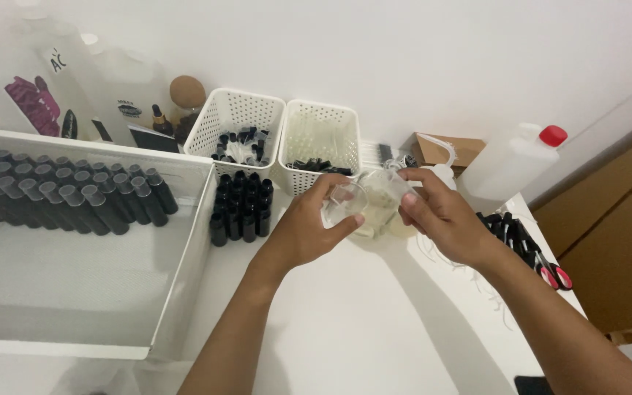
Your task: Assemble and fill small perfume spray bottles by attaching nozzles and caps
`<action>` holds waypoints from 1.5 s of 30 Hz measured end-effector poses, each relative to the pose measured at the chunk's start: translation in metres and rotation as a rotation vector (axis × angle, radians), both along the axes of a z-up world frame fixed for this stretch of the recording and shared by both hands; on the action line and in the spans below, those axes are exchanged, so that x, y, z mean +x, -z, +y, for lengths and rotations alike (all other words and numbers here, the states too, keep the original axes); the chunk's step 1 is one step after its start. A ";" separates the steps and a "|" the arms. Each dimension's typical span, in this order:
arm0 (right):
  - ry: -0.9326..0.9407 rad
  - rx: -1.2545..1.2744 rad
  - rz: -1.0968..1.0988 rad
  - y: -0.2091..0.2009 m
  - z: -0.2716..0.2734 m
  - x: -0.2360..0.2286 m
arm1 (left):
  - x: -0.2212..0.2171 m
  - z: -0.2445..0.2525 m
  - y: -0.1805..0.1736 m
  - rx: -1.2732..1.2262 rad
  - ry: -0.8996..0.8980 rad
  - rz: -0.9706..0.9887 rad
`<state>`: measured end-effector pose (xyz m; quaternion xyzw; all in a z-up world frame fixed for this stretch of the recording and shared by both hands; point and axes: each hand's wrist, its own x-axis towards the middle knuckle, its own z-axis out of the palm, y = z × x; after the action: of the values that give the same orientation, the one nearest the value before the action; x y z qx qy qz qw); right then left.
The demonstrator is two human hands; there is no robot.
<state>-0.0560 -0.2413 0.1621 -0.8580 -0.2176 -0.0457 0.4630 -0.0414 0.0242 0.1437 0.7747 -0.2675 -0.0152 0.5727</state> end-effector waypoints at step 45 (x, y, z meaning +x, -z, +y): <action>0.114 -0.470 0.197 -0.041 0.021 -0.005 | 0.004 -0.001 0.000 0.073 0.088 0.145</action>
<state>-0.0611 -0.2200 0.2026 -0.9532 -0.1273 0.0638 0.2668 -0.0377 0.0233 0.1435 0.7795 -0.2584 -0.1063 0.5607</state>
